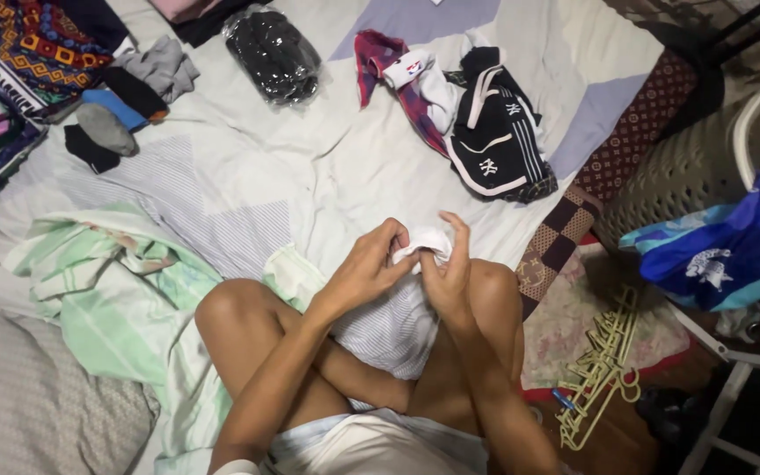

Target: Fold various pieces of laundry, including underwear and socks, and organize them with hangers while sitting on a bed.

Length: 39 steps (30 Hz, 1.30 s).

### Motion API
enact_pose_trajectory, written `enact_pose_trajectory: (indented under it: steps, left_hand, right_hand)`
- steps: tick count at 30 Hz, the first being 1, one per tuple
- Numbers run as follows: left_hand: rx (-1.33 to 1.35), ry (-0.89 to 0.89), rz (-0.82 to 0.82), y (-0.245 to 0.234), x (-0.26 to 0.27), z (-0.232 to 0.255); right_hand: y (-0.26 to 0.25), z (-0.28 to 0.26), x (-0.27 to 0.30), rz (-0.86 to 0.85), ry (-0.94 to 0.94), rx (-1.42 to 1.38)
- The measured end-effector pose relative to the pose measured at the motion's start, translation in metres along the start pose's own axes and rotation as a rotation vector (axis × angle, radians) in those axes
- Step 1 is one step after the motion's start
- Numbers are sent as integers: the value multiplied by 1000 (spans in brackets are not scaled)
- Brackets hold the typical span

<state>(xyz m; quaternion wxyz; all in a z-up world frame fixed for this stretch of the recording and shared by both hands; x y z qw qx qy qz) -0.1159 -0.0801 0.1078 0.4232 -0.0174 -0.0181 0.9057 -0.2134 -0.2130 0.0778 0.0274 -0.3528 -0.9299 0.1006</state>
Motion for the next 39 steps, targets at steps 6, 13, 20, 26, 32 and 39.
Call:
enact_pose_trajectory:
  steps: [6,13,20,26,32,39]
  left_hand:
    - [-120,168,49,19,3,-30]
    - [20,200,454,40,-5,-43]
    - [70,270,332,44,1,-21]
    - [200,42,546,30,-2,-7]
    - [69,-272,345,3,2,-48]
    - [526,0,389,-26,12,-82]
  right_hand:
    - [-15,2,7,78,-438,597]
    - [-13,43,0,103,-245,118]
    - [-20,48,3,-86,-53,-177]
    - [-12,-2,15,-94,-356,364]
    - [-5,-24,9,-315,-478,505]
    - [41,52,-3,-347,13,-98]
Point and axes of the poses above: each hand's wrist, its own x-axis away from the middle knuckle, its own y-axis out of the palm, z = x × y, the point moved 3 cm from there along -x, towards the middle knuckle, and after that the axes turned 12 degrees about x, right-handed, at the moved point
